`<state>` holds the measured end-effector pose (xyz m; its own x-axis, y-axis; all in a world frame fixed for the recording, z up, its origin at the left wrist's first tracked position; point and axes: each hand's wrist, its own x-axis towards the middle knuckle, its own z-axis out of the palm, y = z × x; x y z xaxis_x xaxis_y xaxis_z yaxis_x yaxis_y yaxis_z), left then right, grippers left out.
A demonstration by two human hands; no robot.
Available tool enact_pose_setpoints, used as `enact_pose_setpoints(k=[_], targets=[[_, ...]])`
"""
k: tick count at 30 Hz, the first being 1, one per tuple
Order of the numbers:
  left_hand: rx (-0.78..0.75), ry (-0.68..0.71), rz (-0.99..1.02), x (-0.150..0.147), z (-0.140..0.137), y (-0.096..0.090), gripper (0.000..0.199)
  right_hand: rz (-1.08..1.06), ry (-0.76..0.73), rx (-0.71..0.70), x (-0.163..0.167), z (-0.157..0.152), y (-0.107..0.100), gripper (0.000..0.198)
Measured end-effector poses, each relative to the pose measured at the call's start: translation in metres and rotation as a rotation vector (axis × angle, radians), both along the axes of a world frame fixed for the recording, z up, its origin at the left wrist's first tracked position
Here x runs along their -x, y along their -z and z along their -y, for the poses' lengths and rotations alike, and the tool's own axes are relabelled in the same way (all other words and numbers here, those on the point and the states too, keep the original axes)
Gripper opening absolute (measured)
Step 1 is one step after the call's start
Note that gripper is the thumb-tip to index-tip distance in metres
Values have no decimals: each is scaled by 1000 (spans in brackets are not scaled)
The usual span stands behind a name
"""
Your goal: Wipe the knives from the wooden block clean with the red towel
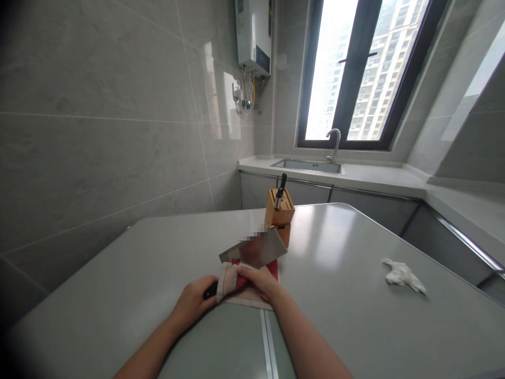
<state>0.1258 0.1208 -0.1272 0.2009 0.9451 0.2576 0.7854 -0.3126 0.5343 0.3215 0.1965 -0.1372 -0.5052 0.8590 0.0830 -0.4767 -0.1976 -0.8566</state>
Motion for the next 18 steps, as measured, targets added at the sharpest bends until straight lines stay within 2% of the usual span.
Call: enact_pose_setpoints(k=[5, 8, 14, 18], targets=[[-4, 13, -5, -1, 1, 0, 14, 205, -48, -129, -2, 6, -3, 47], [-5, 31, 16, -1, 1, 1, 11, 246, -75, -157, -3, 9, -6, 50], [-33, -44, -26, 0, -1, 1, 17, 120, 28, -51, 5, 7, -3, 38], [-56, -86, -25, 3, -3, 5, 23, -96, 105, 57, 5, -3, 0, 39]])
